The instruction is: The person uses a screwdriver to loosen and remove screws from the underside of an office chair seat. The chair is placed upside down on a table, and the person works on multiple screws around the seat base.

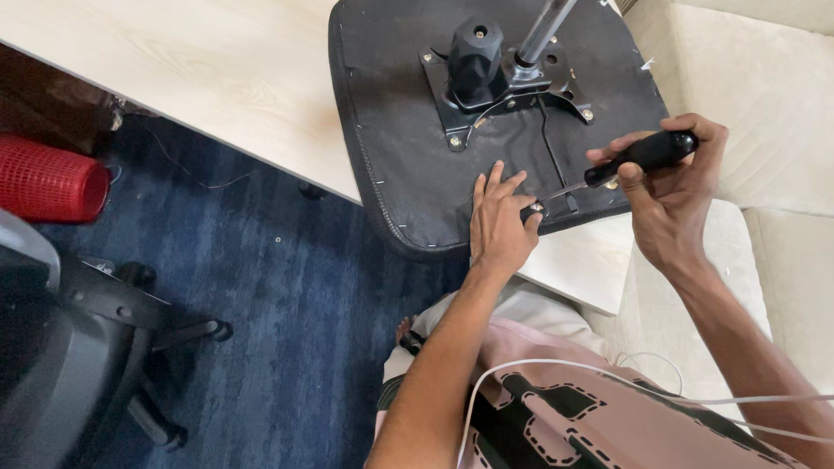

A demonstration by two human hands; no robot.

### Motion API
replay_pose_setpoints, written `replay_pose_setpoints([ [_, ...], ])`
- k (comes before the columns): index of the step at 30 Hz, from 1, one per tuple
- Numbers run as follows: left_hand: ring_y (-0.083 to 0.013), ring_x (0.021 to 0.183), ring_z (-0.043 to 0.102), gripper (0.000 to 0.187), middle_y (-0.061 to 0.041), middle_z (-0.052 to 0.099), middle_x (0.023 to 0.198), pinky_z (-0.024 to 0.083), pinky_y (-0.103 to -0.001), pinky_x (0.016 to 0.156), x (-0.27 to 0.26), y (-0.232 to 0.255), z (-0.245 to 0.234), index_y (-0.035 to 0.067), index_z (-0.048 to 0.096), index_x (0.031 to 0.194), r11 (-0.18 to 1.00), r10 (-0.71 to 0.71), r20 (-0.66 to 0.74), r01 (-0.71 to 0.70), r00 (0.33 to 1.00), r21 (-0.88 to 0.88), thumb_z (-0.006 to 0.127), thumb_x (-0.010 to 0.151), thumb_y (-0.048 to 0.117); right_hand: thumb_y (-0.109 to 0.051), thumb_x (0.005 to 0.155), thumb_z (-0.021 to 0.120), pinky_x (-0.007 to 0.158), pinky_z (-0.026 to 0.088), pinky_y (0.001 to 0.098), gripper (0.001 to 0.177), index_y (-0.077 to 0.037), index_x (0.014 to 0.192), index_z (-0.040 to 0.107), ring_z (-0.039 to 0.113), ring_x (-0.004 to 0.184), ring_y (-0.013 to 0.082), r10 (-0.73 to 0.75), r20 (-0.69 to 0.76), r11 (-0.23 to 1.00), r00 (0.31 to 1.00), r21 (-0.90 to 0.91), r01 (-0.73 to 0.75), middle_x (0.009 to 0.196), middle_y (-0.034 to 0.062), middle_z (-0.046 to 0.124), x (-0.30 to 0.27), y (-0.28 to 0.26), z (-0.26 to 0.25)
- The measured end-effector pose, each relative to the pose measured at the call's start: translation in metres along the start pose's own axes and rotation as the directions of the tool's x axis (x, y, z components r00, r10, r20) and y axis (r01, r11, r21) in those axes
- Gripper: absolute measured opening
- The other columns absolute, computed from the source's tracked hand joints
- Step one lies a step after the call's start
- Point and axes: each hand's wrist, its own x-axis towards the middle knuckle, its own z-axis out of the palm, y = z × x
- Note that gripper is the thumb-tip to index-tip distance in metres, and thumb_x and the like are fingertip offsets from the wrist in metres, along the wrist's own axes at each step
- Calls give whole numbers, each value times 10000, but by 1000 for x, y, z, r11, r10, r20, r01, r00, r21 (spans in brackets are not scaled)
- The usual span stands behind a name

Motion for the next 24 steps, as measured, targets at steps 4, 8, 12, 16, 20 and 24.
replay_pose_setpoints([
  [4, -351, 1470, 406, 224, -158, 631, 1394, 218, -510, 1265, 0, 0, -1, 30, 809, 965, 1000, 1, -1, -1, 1000, -11, 820, 753, 101, 12, 1168, 633, 1075, 618, 409, 391, -88, 1339, 296, 725, 1131, 287, 9, -9, 1000, 1000, -19, -9, 1172, 170, 650, 0, -1, -1],
  [8, -346, 1475, 421, 140, -150, 650, 1386, 229, -518, 1272, -1, 0, 1, 67, 823, 944, 999, 33, -42, -32, 999, 15, 785, 818, 114, 13, 1168, 629, 1072, 617, 411, 390, -88, 1340, 294, 725, 1130, 289, 19, -19, 1000, 1000, -13, -19, 1177, 171, 653, -2, -3, -1],
  [12, -364, 1437, 419, 177, -152, 661, 1345, 222, -535, 1237, -1, 1, 4, 72, 824, 918, 999, 25, -47, -23, 999, 34, 804, 799, 201, 24, 1153, 622, 1051, 616, 403, 396, -84, 1344, 293, 726, 1118, 294, 19, -22, 999, 1000, -25, -19, 1176, 179, 656, -4, -5, -1],
  [16, -360, 1446, 425, 168, -114, 688, 1336, 222, -528, 1244, 0, 3, 5, 90, 836, 935, 994, 63, -74, -56, 995, 97, 799, 808, 194, 43, 1134, 609, 1041, 611, 396, 403, -81, 1351, 292, 723, 1111, 294, 25, -25, 1000, 999, -5, -25, 1181, 180, 640, -3, -3, 2],
  [20, -361, 1443, 420, 144, -103, 691, 1324, 213, -533, 1239, 0, 8, 6, 101, 841, 918, 992, 35, -56, -28, 998, 120, 793, 814, 189, 54, 1122, 601, 1019, 611, 392, 395, -76, 1341, 299, 722, 1113, 299, -6, -9, 997, 1000, -72, 5, 1182, 186, 637, -1, -5, 6],
  [24, -356, 1440, 424, 142, -93, 693, 1328, 217, -522, 1240, 2, 9, 5, 101, 840, 922, 992, 34, -63, -26, 997, 121, 789, 817, 181, 9, 1122, 631, 1017, 616, 351, 398, -70, 1364, 324, 726, 1111, 273, 15, -4, 999, 1000, -30, -15, 1201, 171, 634, 7, -8, 12],
])
